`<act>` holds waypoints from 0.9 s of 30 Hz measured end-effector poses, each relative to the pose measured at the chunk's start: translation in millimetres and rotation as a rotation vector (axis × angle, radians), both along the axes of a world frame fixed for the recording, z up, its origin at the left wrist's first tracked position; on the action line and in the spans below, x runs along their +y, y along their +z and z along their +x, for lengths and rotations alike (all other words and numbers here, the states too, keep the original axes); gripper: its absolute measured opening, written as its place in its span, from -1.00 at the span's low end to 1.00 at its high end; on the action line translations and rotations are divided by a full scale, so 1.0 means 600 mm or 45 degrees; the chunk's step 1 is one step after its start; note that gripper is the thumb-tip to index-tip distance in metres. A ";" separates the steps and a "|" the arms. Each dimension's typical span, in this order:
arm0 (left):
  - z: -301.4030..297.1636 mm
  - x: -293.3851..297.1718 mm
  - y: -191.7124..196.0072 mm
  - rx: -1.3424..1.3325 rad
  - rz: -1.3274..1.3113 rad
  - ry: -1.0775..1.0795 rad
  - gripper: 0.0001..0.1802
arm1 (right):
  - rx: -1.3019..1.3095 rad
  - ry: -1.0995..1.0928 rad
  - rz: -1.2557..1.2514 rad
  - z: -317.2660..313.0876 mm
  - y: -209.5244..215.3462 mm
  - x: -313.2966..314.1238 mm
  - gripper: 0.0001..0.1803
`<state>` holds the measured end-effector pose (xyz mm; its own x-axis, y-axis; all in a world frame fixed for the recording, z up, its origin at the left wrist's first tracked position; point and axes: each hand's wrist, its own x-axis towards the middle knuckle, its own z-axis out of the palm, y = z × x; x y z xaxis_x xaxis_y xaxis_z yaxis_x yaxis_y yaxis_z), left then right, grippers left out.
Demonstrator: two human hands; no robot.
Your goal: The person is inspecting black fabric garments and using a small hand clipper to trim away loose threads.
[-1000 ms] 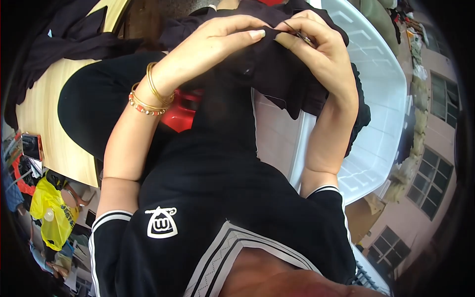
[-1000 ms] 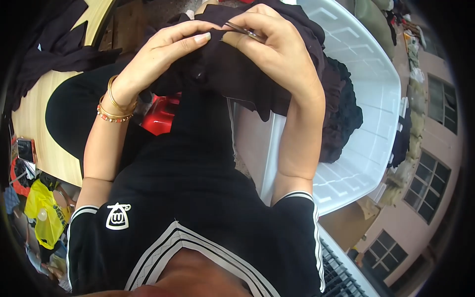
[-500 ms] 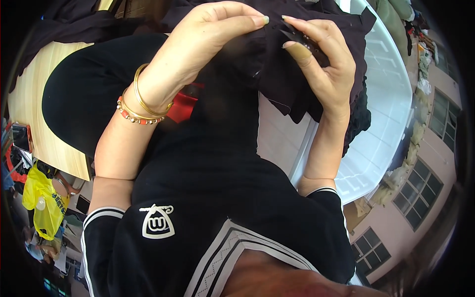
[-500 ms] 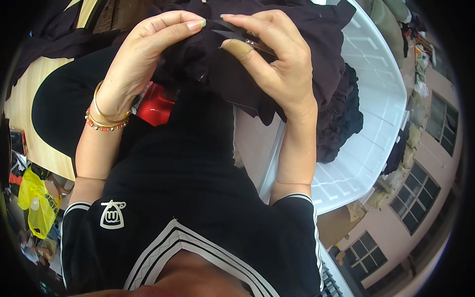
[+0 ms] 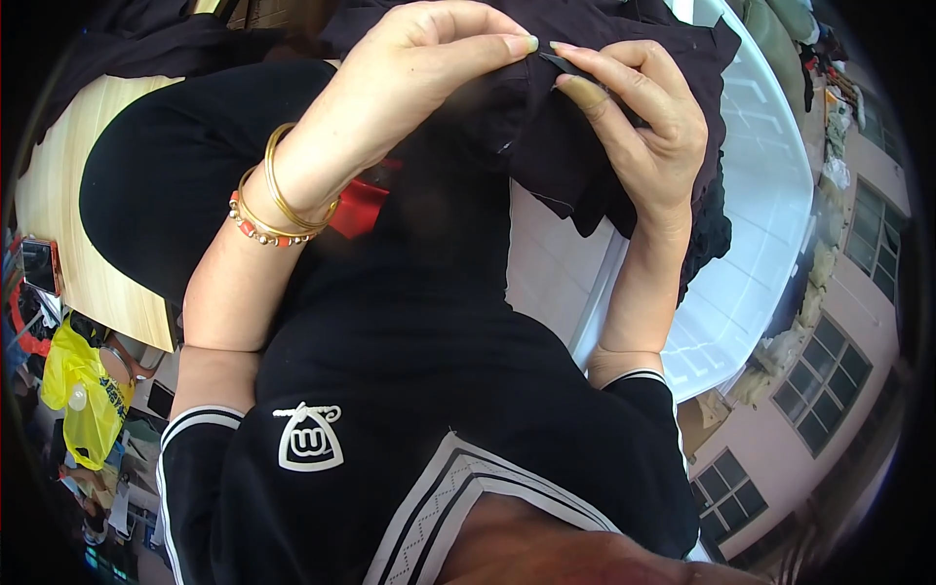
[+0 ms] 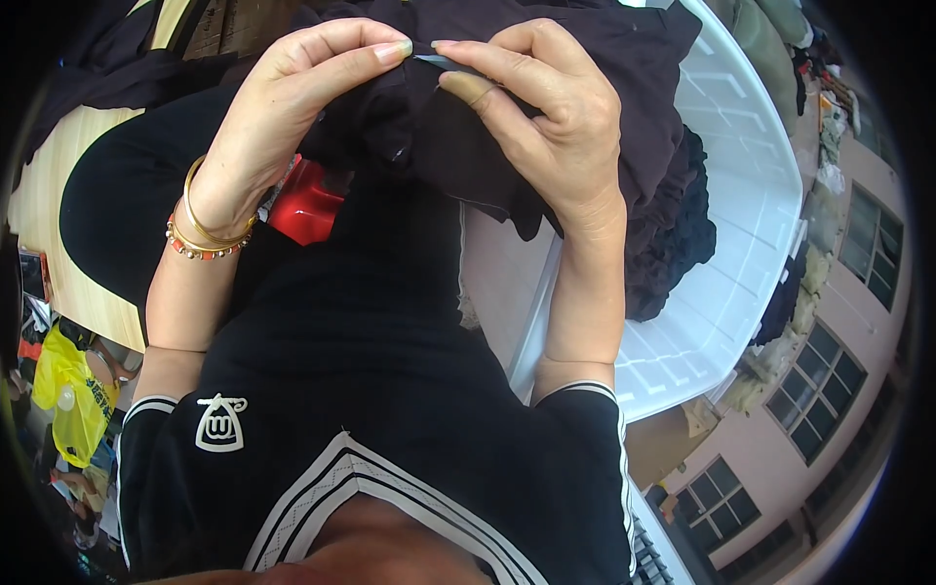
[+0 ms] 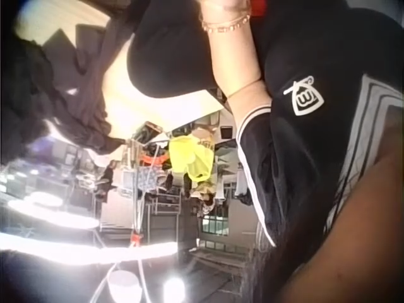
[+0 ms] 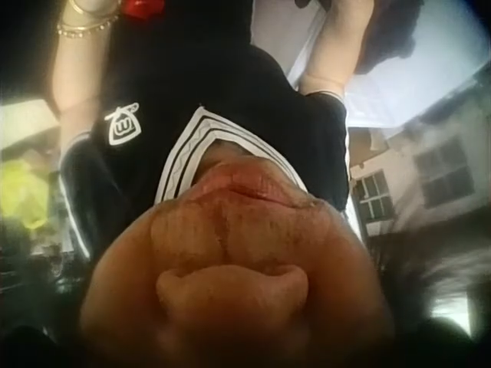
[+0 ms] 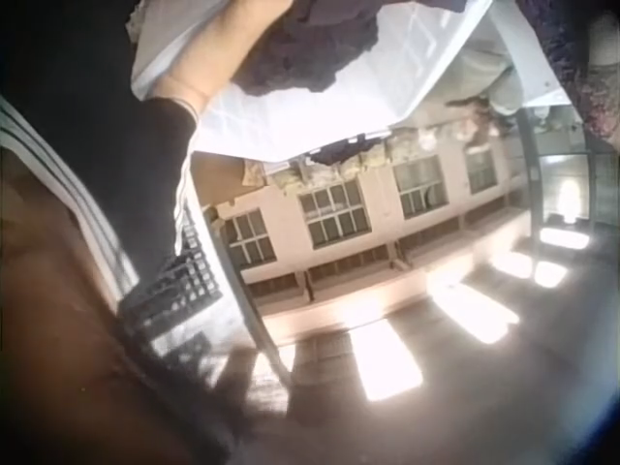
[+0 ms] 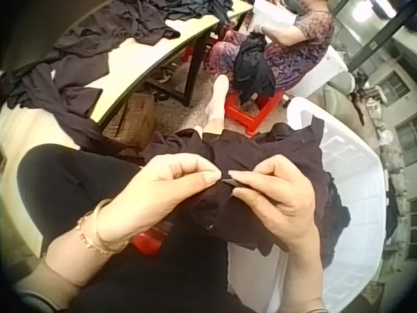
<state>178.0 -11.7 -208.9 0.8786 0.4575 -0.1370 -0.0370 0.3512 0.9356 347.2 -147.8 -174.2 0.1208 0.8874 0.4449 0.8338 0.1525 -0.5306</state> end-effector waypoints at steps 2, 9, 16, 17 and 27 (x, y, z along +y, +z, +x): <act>0.000 -0.001 0.002 0.007 0.004 0.001 -0.77 | 0.020 0.006 0.013 0.003 -0.002 0.001 -0.68; -0.003 0.001 0.006 -0.026 0.062 -0.046 -0.78 | 0.243 -0.063 -0.203 -0.004 0.005 0.000 -0.77; -0.018 0.028 0.007 0.064 -0.001 -0.039 -0.76 | 0.432 -0.346 0.216 0.023 0.005 -0.017 -0.87; -0.018 0.027 0.005 0.059 0.002 -0.034 -0.76 | 0.387 -0.359 0.236 0.023 0.000 -0.013 -0.86; -0.018 0.027 0.001 -0.033 -0.103 -0.007 -0.73 | 0.052 -0.076 -0.059 -0.020 0.021 0.001 -0.63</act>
